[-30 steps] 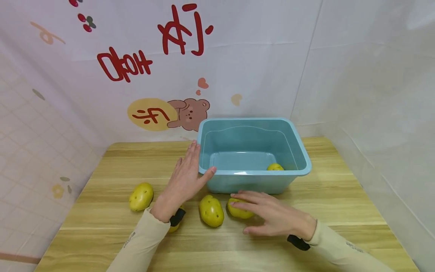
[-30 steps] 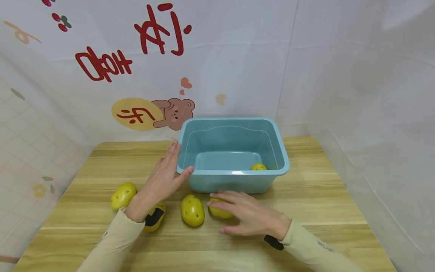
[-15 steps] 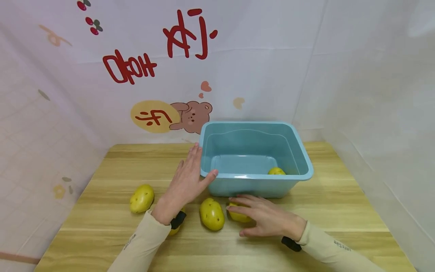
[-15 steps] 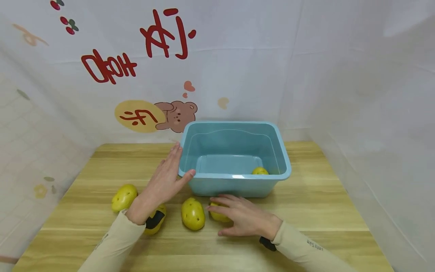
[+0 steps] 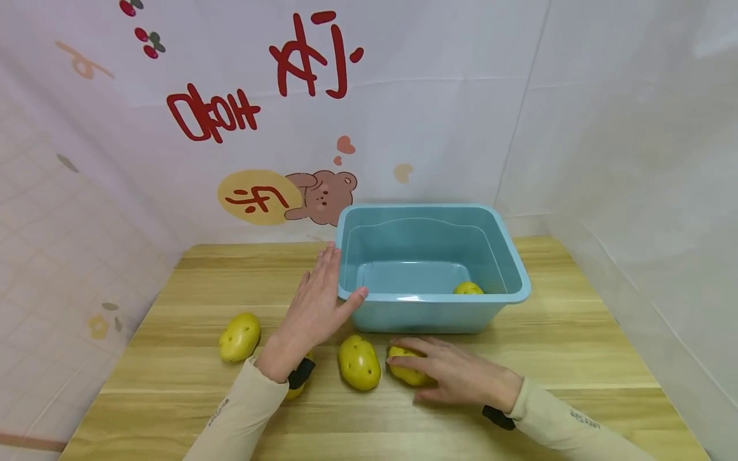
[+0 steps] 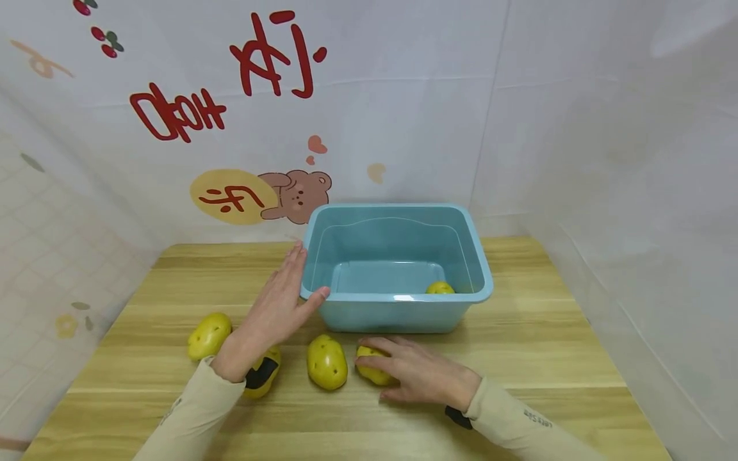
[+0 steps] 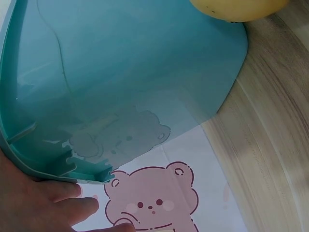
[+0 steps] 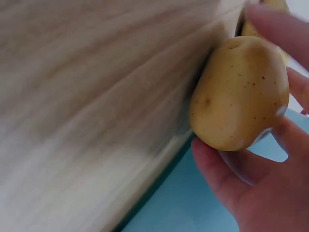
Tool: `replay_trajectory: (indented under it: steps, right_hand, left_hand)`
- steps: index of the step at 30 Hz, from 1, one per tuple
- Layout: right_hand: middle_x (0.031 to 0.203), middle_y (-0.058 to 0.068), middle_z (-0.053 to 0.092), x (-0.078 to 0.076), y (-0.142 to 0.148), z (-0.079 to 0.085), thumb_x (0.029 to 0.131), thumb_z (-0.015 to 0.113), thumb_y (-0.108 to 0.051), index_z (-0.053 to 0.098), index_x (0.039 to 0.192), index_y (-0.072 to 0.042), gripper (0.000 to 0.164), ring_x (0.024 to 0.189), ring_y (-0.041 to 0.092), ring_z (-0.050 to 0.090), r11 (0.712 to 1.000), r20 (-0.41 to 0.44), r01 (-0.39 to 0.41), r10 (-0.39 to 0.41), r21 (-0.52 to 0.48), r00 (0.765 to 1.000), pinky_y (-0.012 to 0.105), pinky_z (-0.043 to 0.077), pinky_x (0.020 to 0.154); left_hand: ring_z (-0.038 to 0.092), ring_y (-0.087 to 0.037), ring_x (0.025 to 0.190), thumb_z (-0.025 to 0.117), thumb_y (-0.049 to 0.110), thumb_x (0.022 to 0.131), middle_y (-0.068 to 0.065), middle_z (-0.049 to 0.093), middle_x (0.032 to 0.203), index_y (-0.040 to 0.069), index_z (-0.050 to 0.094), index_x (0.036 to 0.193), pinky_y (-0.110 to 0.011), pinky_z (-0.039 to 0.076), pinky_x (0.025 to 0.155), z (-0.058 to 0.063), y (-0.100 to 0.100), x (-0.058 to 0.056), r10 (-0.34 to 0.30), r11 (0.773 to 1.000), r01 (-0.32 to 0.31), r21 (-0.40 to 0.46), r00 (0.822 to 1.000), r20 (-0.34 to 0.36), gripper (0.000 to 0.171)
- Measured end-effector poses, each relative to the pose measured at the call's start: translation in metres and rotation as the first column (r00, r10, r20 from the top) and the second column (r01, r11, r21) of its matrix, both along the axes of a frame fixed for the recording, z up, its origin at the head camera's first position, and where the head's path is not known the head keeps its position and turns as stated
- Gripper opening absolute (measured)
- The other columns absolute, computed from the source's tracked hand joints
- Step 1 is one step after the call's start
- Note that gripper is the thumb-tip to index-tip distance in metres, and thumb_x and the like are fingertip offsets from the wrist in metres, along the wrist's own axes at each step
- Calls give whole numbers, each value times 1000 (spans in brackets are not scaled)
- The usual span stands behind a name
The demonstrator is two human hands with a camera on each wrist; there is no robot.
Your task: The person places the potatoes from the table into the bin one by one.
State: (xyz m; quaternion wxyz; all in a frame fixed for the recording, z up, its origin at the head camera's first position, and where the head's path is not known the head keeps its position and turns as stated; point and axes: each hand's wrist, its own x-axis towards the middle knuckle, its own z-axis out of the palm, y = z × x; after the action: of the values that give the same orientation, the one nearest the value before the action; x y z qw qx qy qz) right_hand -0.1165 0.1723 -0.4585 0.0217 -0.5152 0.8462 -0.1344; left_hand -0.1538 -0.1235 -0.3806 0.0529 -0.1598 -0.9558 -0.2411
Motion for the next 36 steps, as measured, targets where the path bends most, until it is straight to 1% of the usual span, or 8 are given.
replay_trajectory:
  steps: [4,10,14,19,23,27,32,36]
  right_hand:
    - [158,8,46,1,1,-3,90,83,-32,57,148,-23,64,136,27,53,999,-13,2,-3,-38,1000,45,49,107]
    - [157,10,48,6,4,-5,91,82,-31,56,150,-22,65,134,28,55,998,-65,-2,-2,-63,998,46,51,104]
    - [157,8,47,10,6,-1,90,82,-31,55,150,-23,67,134,26,55,996,-87,3,-10,-86,996,46,52,103]
    - [159,4,45,15,11,12,87,83,-26,51,153,-26,74,132,25,57,992,-132,13,-29,-122,991,47,53,101]
    - [161,3,42,20,16,25,85,84,-23,45,157,-28,82,128,23,58,990,-160,2,-25,-143,987,46,55,97]
    - [162,2,41,20,18,41,82,85,-21,44,158,-27,86,128,22,58,985,-190,-7,-27,-172,981,46,56,95]
    - [161,4,43,19,22,58,81,83,-19,46,157,-24,84,127,22,59,982,-237,-27,-18,-186,971,45,55,96]
    - [161,3,43,19,26,69,87,79,-22,50,154,-22,74,129,21,58,983,-232,-15,-29,-183,972,43,55,96]
  left_hand:
    - [12,-31,159,46,65,102,-12,7,173,0,13,165,-65,22,120,0,-1,0,0,1000,0,10,1000,-4,96]
    - [12,-30,159,43,68,102,-12,6,173,0,13,165,-66,23,119,-1,-2,1,-4,1000,4,9,1000,-9,98]
    - [12,-30,159,44,67,102,-12,7,173,-1,13,164,-66,23,119,-1,-3,2,-2,1000,2,18,1000,-14,97]
    - [13,-31,158,45,67,102,-13,8,173,-1,13,164,-66,24,119,0,-2,2,-3,1000,4,16,999,-32,98]
    - [13,-31,158,44,68,102,-13,8,173,-1,13,164,-67,24,118,-2,-1,3,-5,1000,5,14,1000,-23,98]
    - [13,-31,158,45,68,102,-13,8,173,0,12,165,-67,24,119,-2,-1,2,-5,1000,6,22,1000,-22,98]
    - [11,-30,159,43,69,101,-12,6,173,0,12,165,-66,23,119,-1,-2,1,-7,1000,7,20,1000,-13,99]
    - [10,-30,159,42,70,101,-12,6,173,0,12,165,-66,22,119,-2,-2,2,-9,1000,10,23,1000,-7,100]
